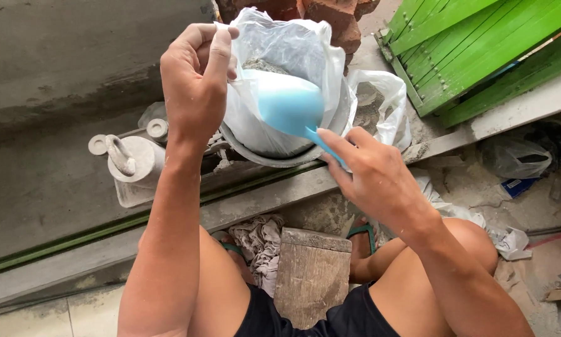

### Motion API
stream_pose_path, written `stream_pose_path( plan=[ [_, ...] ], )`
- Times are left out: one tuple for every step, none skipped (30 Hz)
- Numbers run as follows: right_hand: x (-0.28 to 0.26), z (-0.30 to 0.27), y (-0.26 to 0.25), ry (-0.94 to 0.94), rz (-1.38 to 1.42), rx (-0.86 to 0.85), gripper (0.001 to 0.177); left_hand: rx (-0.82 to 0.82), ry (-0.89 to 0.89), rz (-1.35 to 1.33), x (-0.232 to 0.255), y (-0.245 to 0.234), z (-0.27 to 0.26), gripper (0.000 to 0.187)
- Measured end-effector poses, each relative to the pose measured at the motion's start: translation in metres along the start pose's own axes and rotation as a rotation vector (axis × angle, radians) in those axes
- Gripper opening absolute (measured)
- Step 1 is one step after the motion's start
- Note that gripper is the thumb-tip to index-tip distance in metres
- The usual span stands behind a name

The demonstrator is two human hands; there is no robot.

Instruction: The person scoops gray gravel from a white plastic bag using a blue plastic scoop and pours it into a larger white bag placed inside a metal basin. The person repeats this scooping and pouring action multiple times.

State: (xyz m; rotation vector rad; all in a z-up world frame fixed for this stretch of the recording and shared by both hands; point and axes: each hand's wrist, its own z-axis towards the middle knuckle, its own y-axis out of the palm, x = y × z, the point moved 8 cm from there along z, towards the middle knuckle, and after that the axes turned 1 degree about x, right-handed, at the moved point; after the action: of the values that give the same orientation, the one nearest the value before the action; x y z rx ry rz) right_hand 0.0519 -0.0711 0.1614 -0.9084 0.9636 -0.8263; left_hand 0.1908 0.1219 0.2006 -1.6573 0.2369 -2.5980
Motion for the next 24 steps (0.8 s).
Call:
stream_pose_path(
  plan=[
    [0.000,0.002,0.000,0.003,0.002,0.001,0.035,-0.004,0.000,0.001,0.000,0.001,0.000,0.025],
    [-0.002,0.003,-0.002,-0.012,0.114,0.027,0.037,-0.014,-0.002,-0.004,0.001,0.003,0.000,0.025],
    [-0.003,0.005,-0.004,-0.029,0.225,0.053,0.039,-0.021,-0.003,-0.010,0.001,0.004,-0.001,0.025],
    [-0.001,0.007,0.000,-0.029,0.225,0.054,0.039,-0.022,-0.002,-0.010,0.001,0.005,-0.001,0.025],
    [-0.001,0.009,0.000,-0.053,0.270,0.093,0.041,-0.028,0.000,-0.018,0.001,0.006,-0.001,0.024],
    [0.000,0.010,0.000,-0.077,0.316,0.131,0.044,-0.034,0.002,-0.027,0.002,0.007,-0.002,0.024],
    [0.004,0.015,0.009,-0.077,0.317,0.132,0.044,-0.034,0.002,-0.026,0.002,0.007,-0.001,0.024],
    [0.002,0.018,0.013,-0.158,0.256,0.175,0.045,-0.071,0.003,-0.011,0.003,0.009,-0.001,0.024],
    [0.001,0.019,0.018,-0.235,0.193,0.219,0.047,-0.112,0.005,0.003,0.003,0.013,-0.001,0.025],
    [0.005,0.024,0.024,-0.231,0.192,0.220,0.047,-0.117,0.006,0.002,0.005,0.014,-0.003,0.025],
    [0.005,0.029,0.030,-0.275,0.109,0.239,0.049,-0.164,-0.012,0.004,0.006,0.017,-0.003,0.026],
    [0.005,0.034,0.036,-0.319,0.025,0.256,0.051,-0.211,-0.029,0.006,0.008,0.020,-0.004,0.028],
    [0.005,0.039,0.038,-0.318,0.024,0.259,0.051,-0.213,-0.027,0.006,0.008,0.021,-0.005,0.028],
    [0.004,0.044,0.046,-0.334,0.049,0.197,0.054,-0.237,-0.041,-0.009,0.008,0.023,-0.006,0.029],
    [0.002,0.051,0.054,-0.355,0.076,0.137,0.058,-0.258,-0.053,-0.020,0.007,0.023,-0.006,0.030],
    [0.000,0.055,0.053,-0.358,0.076,0.141,0.058,-0.256,-0.049,-0.017,0.008,0.023,-0.005,0.030],
    [0.004,0.062,0.060,-0.264,0.107,0.042,0.059,-0.263,-0.054,-0.011,0.007,0.023,-0.006,0.030],
    [0.008,0.066,0.068,-0.170,0.139,-0.059,0.060,-0.270,-0.059,-0.005,0.006,0.023,-0.006,0.030],
    [0.013,0.070,0.067,-0.171,0.140,-0.059,0.060,-0.270,-0.060,-0.003,0.005,0.023,-0.007,0.030],
    [0.018,0.074,0.071,-0.160,0.141,-0.120,0.058,-0.246,-0.059,-0.008,0.004,0.020,-0.006,0.030],
    [0.024,0.078,0.074,-0.152,0.139,-0.182,0.056,-0.220,-0.057,-0.014,0.004,0.017,-0.005,0.030],
    [0.030,0.075,0.065,-0.155,0.139,-0.182,0.056,-0.217,-0.057,-0.014,0.003,0.016,-0.005,0.030],
    [0.035,0.073,0.057,-0.152,0.228,-0.193,0.054,-0.197,-0.068,-0.026,0.001,0.013,-0.004,0.033],
    [0.041,0.072,0.048,-0.149,0.318,-0.203,0.052,-0.177,-0.080,-0.039,0.000,0.010,-0.004,0.036]
  ],
)
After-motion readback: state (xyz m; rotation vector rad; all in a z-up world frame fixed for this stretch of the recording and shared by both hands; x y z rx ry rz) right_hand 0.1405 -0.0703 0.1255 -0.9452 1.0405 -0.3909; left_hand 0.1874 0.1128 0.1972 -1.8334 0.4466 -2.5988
